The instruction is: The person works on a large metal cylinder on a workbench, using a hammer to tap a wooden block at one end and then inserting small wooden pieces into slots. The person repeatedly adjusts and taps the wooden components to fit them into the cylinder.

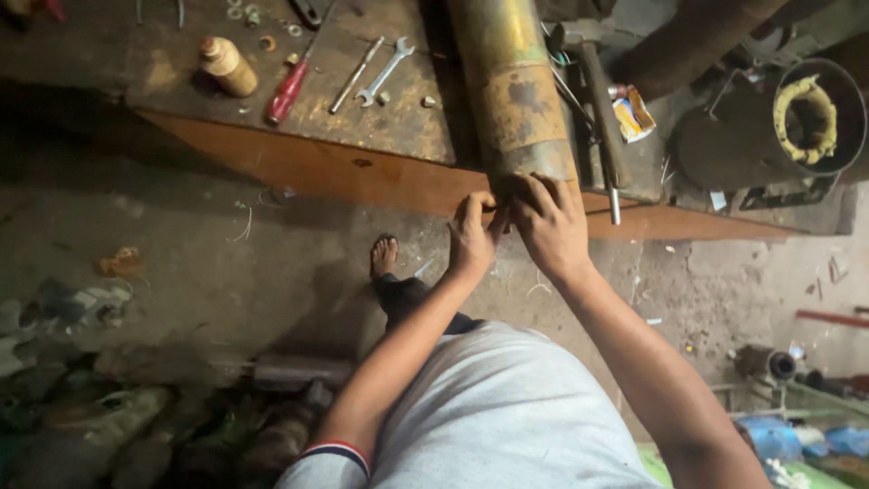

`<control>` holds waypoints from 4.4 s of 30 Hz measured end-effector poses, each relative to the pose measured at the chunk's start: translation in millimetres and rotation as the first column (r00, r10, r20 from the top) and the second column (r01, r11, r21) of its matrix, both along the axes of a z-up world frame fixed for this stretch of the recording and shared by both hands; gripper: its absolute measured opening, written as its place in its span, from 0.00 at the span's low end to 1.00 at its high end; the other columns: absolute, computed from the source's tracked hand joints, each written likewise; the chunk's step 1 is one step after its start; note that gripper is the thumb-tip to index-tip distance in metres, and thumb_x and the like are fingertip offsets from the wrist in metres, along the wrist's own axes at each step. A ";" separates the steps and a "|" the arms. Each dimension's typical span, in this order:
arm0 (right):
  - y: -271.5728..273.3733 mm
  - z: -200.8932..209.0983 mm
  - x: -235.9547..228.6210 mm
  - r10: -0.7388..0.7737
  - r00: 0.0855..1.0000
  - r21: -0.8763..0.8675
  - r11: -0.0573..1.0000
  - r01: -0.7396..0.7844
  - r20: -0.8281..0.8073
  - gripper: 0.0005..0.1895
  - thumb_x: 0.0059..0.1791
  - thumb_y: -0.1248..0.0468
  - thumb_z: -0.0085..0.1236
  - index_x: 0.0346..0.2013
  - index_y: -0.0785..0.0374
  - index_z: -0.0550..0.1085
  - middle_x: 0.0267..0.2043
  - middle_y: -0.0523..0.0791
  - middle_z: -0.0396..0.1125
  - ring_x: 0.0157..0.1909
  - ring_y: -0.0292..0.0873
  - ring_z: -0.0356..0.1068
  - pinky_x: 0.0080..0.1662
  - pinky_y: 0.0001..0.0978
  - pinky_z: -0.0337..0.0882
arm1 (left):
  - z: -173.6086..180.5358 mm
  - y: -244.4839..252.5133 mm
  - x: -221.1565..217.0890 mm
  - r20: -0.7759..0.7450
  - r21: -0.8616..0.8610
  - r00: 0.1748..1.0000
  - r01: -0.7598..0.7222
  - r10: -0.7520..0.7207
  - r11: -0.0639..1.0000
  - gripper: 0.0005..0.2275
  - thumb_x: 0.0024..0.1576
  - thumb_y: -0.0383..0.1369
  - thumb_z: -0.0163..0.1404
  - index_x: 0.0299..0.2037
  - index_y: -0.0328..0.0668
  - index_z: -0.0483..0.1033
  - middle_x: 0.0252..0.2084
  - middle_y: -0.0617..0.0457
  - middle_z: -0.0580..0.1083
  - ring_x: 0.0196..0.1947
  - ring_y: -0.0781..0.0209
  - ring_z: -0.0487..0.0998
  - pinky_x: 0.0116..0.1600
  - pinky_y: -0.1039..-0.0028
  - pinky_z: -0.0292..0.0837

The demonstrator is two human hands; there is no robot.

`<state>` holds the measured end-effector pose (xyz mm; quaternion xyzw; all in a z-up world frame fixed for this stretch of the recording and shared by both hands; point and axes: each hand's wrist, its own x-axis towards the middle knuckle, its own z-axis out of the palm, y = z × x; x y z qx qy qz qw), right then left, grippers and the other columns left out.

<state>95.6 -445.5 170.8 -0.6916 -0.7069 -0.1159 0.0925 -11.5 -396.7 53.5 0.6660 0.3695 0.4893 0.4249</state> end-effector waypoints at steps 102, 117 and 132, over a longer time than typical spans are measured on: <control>-13.3 -16.1 69.0 -0.668 0.567 -0.394 0.743 0.541 -0.481 0.24 0.55 0.46 0.52 0.48 0.66 0.69 0.36 0.60 0.72 0.41 0.67 0.72 0.41 0.57 0.70 | -112.1 12.3 32.2 0.209 -0.815 0.832 0.438 -0.513 0.379 0.37 0.61 0.61 0.31 0.75 0.48 0.46 0.71 0.45 0.60 0.66 0.50 0.66 0.63 0.62 0.65; -12.4 -10.1 61.4 -0.716 0.568 -0.401 0.698 0.592 -0.407 0.23 0.58 0.46 0.45 0.47 0.64 0.70 0.36 0.62 0.72 0.41 0.70 0.71 0.42 0.60 0.68 | -30.9 340.7 -51.9 -0.500 0.073 0.865 -0.018 0.052 0.997 0.07 0.59 0.31 0.51 0.41 0.38 0.81 0.39 0.36 0.77 0.41 0.34 0.78 0.46 0.53 0.72; -26.9 -68.6 120.3 -0.762 0.151 -0.547 0.573 0.610 -0.630 0.24 0.61 0.47 0.42 0.49 0.66 0.72 0.42 0.52 0.70 0.44 0.44 0.68 0.49 0.38 0.67 | -90.4 474.2 9.3 -0.624 0.277 0.779 0.145 0.064 0.950 0.08 0.56 0.28 0.59 0.46 0.44 0.81 0.46 0.45 0.72 0.46 0.39 0.74 0.48 0.54 0.71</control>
